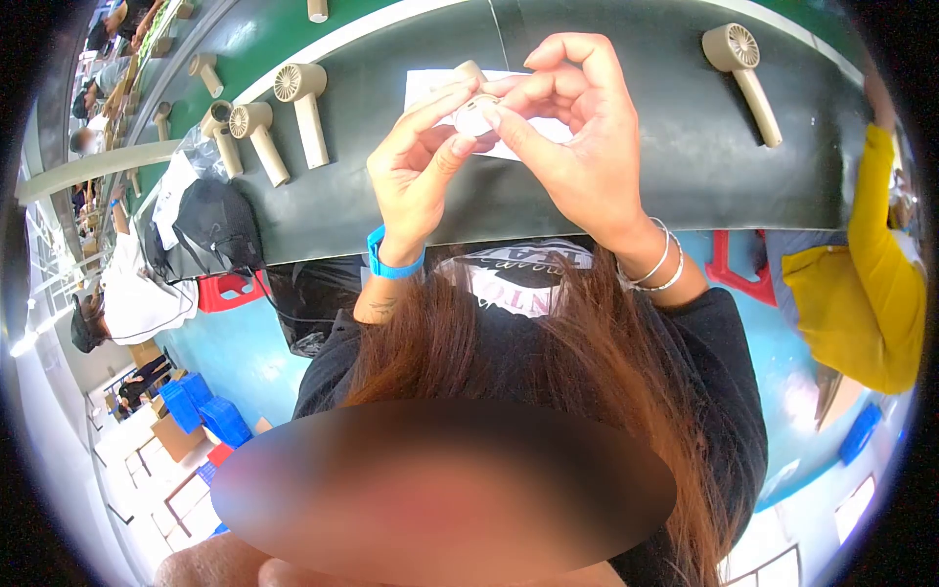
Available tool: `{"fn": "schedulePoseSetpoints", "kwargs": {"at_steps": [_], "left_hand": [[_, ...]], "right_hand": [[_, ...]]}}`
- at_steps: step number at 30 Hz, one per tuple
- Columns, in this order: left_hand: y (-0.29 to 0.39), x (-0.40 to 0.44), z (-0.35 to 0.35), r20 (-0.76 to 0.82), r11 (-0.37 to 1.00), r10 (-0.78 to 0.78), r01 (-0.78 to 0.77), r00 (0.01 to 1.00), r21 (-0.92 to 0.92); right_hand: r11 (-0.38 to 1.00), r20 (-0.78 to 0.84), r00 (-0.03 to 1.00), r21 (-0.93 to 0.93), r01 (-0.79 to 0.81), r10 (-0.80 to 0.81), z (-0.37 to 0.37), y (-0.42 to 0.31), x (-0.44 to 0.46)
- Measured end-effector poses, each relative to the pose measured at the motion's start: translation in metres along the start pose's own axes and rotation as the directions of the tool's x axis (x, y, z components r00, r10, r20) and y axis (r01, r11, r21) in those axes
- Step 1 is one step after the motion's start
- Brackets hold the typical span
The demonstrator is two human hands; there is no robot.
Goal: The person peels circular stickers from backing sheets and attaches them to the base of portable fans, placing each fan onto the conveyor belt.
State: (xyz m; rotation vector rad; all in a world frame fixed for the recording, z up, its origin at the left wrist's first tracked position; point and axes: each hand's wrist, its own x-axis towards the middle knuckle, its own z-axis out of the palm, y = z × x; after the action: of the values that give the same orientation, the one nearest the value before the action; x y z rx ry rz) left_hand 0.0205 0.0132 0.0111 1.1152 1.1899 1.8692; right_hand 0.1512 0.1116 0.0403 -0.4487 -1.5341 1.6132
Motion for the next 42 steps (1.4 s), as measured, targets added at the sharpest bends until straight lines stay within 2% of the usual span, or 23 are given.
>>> {"fn": "schedulePoseSetpoints", "kwargs": {"at_steps": [14, 17, 23, 29, 32, 35, 38, 41, 42], "left_hand": [[0.002, 0.0, 0.006, -0.021, 0.999, -0.017, 0.016, 1.0, -0.034], [0.0, 0.001, 0.011, -0.04, 1.0, -0.013, 0.013, 0.999, -0.016], [-0.006, 0.0, 0.017, -0.051, 0.999, -0.034, 0.034, 0.998, -0.001], [-0.006, 0.0, 0.021, -0.058, 0.999, -0.032, 0.034, 0.998, 0.023], [-0.006, 0.0, 0.022, -0.057, 0.998, -0.025, 0.028, 0.998, 0.053], [-0.008, -0.003, 0.021, -0.076, 0.997, -0.016, 0.021, 0.997, 0.069], [-0.004, -0.005, 0.014, -0.123, 0.996, 0.015, -0.003, 0.992, 0.094], [0.002, 0.008, -0.007, -0.156, 0.991, 0.076, -0.057, 0.985, 0.124], [0.004, 0.016, -0.014, -0.153, 0.983, 0.09, -0.064, 0.984, 0.17]], "right_hand": [[0.993, 0.025, 0.999, -0.111, -0.035, 0.038, -0.004, -0.007, -0.002], [0.976, 0.006, 0.999, -0.212, -0.048, 0.05, -0.005, -0.012, -0.003], [0.868, 0.001, 0.998, -0.493, 0.056, -0.064, -0.01, -0.016, -0.004], [0.818, -0.023, 0.997, -0.574, 0.046, -0.072, -0.009, -0.022, -0.005], [0.749, -0.019, 0.997, -0.662, 0.041, -0.072, -0.007, -0.025, -0.006], [0.54, 0.107, 0.976, -0.819, 0.194, -0.188, -0.01, -0.029, -0.001], [0.443, 0.072, 0.967, -0.879, 0.178, -0.246, -0.014, -0.029, 0.009], [0.546, -0.091, 0.983, -0.838, 0.012, -0.161, -0.033, 0.003, 0.025], [0.617, -0.099, 0.993, -0.785, -0.042, -0.059, -0.034, 0.012, 0.027]]}}
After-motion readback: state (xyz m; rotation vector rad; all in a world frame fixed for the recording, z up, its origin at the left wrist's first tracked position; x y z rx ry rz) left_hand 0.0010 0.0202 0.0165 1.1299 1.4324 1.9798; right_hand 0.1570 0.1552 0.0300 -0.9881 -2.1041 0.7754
